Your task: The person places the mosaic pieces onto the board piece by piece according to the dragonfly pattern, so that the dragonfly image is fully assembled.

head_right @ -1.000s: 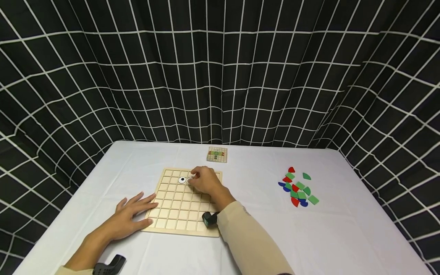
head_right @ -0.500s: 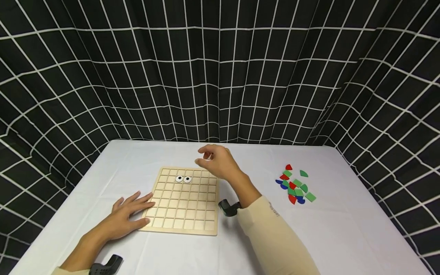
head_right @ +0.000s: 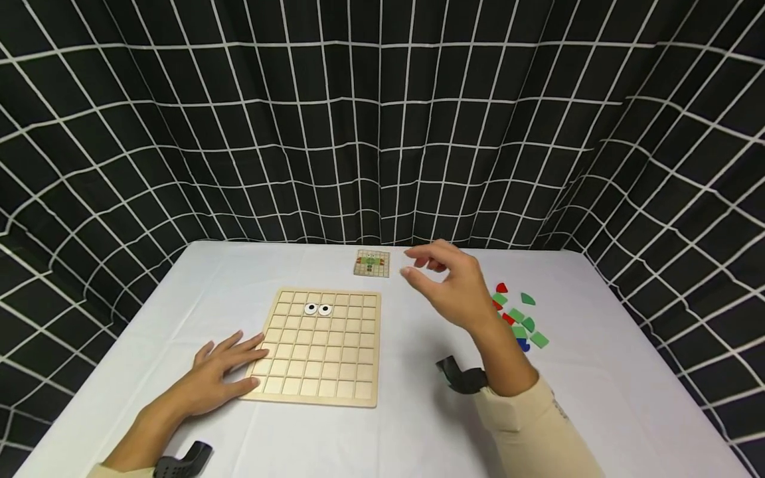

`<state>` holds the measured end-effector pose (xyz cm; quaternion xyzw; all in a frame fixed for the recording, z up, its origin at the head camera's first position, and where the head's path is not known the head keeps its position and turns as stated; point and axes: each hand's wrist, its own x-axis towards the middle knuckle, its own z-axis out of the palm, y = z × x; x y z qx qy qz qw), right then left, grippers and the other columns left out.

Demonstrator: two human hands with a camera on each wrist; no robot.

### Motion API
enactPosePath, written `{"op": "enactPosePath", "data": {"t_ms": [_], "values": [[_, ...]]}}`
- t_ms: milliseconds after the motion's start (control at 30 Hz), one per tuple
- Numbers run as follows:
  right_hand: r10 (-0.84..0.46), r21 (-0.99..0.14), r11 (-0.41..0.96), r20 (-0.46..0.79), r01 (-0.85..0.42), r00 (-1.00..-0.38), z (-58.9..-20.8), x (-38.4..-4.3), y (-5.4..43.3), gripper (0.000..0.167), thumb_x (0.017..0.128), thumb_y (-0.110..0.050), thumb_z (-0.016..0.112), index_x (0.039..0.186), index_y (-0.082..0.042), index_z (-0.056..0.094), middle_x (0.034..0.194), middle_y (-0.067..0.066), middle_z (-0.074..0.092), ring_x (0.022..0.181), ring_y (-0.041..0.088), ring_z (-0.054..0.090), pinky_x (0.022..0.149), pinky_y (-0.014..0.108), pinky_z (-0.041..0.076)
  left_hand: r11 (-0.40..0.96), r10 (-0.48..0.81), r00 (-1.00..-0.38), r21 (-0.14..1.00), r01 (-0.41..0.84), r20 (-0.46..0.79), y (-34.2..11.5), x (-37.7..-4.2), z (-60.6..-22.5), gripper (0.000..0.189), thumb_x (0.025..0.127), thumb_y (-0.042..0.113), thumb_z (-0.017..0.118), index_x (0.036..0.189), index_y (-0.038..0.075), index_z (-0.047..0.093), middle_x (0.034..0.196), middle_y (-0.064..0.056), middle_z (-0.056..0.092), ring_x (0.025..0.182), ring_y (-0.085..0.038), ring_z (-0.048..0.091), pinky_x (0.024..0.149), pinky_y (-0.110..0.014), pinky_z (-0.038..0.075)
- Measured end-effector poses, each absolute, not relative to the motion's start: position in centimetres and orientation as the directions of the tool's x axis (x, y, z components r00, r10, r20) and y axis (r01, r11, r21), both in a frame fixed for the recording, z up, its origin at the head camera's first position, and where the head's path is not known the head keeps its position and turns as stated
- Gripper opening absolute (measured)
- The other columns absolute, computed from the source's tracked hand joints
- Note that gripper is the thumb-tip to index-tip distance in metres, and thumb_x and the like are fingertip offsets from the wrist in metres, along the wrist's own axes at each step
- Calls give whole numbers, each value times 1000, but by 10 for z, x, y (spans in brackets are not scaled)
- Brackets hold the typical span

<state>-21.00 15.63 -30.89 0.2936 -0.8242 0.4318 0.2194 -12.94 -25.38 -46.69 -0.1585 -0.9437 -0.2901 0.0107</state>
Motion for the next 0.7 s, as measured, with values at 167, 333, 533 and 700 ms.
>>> {"op": "enactPosePath", "data": {"t_ms": [167, 333, 533, 700], "values": [[-248, -567, 418, 681, -710, -689, -303, -198, 185, 29, 77, 15, 70, 104, 6, 70, 87, 12, 63, 86, 25, 50, 75, 22, 44, 777, 299, -946, 542, 320, 128, -254, -130, -467, 48, 86, 43, 70, 128, 21, 64, 147, 1, 43, 140, -39, 23, 106, -65, -1], [-152, -592, 516, 648, -619, -746, -307, -197, 211, 25, 81, 12, 68, 106, 10, 67, 91, 21, 62, 85, 20, 50, 78, 22, 41, 784, 296, -949, 538, 309, 114, -255, -131, -468, 49, 85, 43, 70, 129, 22, 64, 148, 3, 42, 141, -37, 21, 106, -64, -2], [-50, -675, 563, 548, -477, -835, -352, -229, 262, 24, 88, 1, 68, 111, 4, 68, 92, 10, 61, 85, 10, 49, 75, 20, 40, 788, 296, -949, 535, 304, 104, -254, -131, -466, 49, 86, 45, 69, 129, 22, 63, 148, 3, 42, 140, -37, 21, 106, -65, -2], [-17, -702, 627, 422, -339, -906, -372, -240, 284, 28, 94, -18, 65, 118, -2, 67, 96, 8, 60, 89, 15, 47, 74, 20, 41, 789, 292, -950, 535, 302, 106, -254, -131, -467, 48, 86, 44, 70, 128, 22, 64, 148, 3, 42, 140, -38, 22, 106, -66, -2]]}}
